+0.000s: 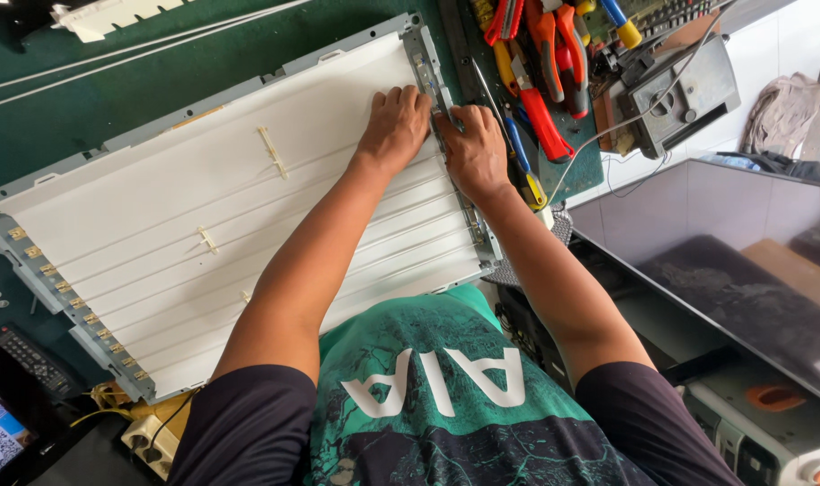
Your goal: The person is assembling a large white electronic panel, likely a TV backlight. They insert thin metal rods into slots along the edges of the panel and secure them with small clips. The person also handles a long, thin LED strip, positioning it along the side of the panel.
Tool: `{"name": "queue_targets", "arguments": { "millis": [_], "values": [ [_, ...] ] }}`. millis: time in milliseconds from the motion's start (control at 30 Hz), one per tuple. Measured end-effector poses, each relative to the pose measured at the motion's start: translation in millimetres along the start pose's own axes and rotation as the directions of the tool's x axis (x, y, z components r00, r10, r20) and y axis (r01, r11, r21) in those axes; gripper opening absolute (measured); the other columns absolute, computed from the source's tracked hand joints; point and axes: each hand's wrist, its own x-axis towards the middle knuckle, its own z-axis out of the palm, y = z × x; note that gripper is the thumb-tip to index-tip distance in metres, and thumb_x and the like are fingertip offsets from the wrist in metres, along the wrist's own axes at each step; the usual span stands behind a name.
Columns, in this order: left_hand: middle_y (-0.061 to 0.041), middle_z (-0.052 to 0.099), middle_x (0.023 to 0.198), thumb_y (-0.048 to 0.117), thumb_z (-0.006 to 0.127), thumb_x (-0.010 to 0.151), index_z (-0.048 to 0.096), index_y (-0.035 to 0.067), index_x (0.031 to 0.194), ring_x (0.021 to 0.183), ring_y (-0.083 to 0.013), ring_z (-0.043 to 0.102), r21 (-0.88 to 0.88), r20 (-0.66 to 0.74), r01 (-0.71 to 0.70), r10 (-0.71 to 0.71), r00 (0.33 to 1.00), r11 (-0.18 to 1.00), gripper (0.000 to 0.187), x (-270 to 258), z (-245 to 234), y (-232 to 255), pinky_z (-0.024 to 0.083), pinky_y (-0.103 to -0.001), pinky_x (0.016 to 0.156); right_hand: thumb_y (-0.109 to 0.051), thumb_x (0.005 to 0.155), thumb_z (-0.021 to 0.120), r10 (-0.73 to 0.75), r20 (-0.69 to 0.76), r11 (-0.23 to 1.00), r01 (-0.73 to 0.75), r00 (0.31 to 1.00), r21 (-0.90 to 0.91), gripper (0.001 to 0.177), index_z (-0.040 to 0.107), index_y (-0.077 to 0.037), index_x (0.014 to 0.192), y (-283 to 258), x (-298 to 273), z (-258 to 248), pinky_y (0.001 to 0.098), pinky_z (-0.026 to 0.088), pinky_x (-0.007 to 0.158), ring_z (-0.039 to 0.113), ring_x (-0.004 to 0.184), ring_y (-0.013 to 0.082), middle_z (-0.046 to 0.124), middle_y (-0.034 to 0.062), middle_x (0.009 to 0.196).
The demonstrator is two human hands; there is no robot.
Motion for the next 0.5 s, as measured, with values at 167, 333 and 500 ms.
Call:
{"name": "queue_targets", "arguments": {
  "millis": [167, 333, 500],
  "values": [
    [-0.002, 0.048, 0.086, 0.019, 0.061, 0.089, 0.056, 0.013, 0.091, 0.072, -0.0273, 0.056, -0.02, -0.119, -0.058, 0.056, 0.991, 0.998, 0.008, -1.2, 12.0, -3.1, 0.04, -0.043, 0.058, -0.012, 0.102, 0.067, -0.109, -0.127, 0.994, 0.108, 0.986, -0.013, 0.014, 0.08, -0.013, 0.108, 21.7, -14.5, 26.2, 0.0449, 0.055, 0.067, 0.062, 0.091, 0.0394, 0.06, 0.0128, 0.106],
    [-0.001, 0.05, 0.088, 0.019, 0.06, 0.089, 0.057, 0.015, 0.094, 0.072, -0.0243, 0.059, 0.013, -0.145, -0.041, 0.043, 0.989, 0.999, 0.007, 2.7, 2.5, -2.4, 0.042, -0.042, 0.058, -0.01, 0.092, 0.074, -0.121, -0.112, 0.993, 0.121, 0.986, -0.007, 0.017, 0.08, -0.011, 0.108, 23.6, -14.1, 28.6, 0.0474, 0.055, 0.068, 0.062, 0.091, 0.0405, 0.06, 0.014, 0.106],
    [-0.002, 0.053, 0.092, 0.019, 0.058, 0.09, 0.058, 0.011, 0.099, 0.071, -0.0284, 0.064, -0.079, -0.1, -0.046, 0.038, 0.994, 0.996, 0.012, 0.0, 14.0, -5.2, 0.045, -0.044, 0.055, -0.009, 0.091, 0.076, -0.109, -0.111, 0.994, 0.106, 0.988, -0.026, 0.017, 0.081, -0.01, 0.106, 20.8, -12.8, 25.6, 0.0456, 0.053, 0.071, 0.064, 0.091, 0.039, 0.062, 0.0141, 0.106]
  ]
}}
